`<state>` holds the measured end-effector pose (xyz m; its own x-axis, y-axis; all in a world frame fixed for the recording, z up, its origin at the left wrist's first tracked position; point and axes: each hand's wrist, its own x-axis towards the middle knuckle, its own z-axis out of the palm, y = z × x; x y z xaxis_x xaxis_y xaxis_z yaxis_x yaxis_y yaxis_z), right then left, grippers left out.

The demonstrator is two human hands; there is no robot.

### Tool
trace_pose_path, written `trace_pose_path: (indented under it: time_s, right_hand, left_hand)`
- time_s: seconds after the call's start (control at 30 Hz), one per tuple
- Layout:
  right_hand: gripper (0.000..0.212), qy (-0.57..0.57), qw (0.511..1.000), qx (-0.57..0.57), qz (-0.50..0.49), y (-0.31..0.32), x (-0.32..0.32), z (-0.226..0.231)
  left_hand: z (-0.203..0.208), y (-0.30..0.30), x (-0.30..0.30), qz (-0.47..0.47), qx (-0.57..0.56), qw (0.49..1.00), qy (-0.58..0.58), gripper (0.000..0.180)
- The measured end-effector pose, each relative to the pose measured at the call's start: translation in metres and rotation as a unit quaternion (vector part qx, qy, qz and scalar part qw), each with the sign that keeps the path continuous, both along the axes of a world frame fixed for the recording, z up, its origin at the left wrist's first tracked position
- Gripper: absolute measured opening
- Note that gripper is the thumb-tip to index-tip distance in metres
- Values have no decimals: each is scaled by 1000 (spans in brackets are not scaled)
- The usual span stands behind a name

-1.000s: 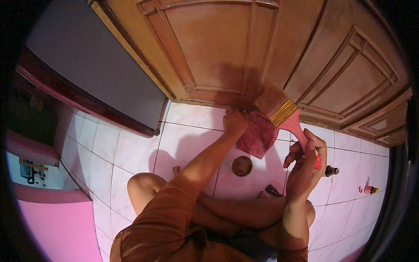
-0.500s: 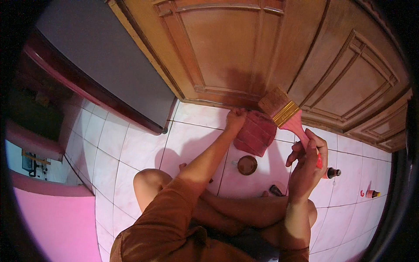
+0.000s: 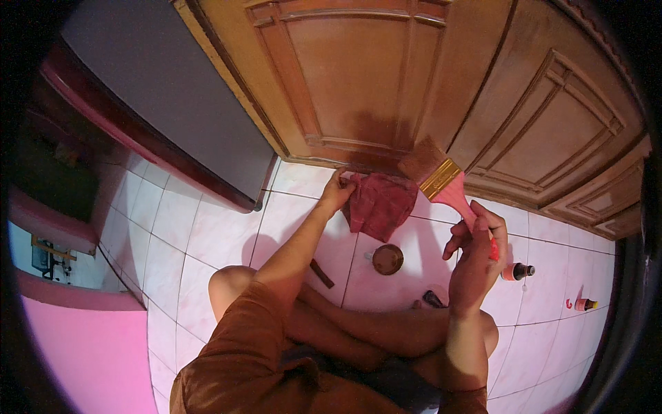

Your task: The person paints a wooden cabinet using a brush dipped into a container, applying the paint to the front panels and decorative trim.

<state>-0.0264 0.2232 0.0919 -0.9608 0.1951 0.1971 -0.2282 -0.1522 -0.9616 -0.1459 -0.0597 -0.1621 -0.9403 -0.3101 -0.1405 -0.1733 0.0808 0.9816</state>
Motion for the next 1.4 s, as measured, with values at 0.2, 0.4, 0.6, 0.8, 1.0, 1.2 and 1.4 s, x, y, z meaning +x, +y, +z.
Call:
trace_pose_path:
  time_s: [0.2, 0.4, 0.6, 0.8, 1.0, 1.2, 1.4]
  right_hand:
    - [32, -6, 1000, 2, -8, 3, 0, 2]
    - [32, -5, 999, -41, 8, 1, 2, 3]
    - [32, 9, 999, -38, 7, 3, 1, 3]
    - [32, 10, 999, -30, 2, 5, -1, 5]
    - [32, 1, 1000, -22, 20, -1, 2, 4]
    - [34, 1, 1000, -29, -5, 2, 0, 1]
    - [34, -5, 999, -42, 14, -2, 2, 2]
  left_hand:
    - [8, 7, 1, -96, -9, 995, -14, 13]
    - [19, -16, 7, -144, -153, 976, 56, 17]
    - [58, -47, 17, -175, -436, 878, 86, 26]
    - [74, -67, 27, -52, -712, 698, 53, 48]
    - [18, -17, 50, -218, -558, 800, 42, 49]
    - [7, 27, 29, 30, -576, 815, 64, 48]
    - [-16, -22, 21, 40, -551, 830, -80, 38]
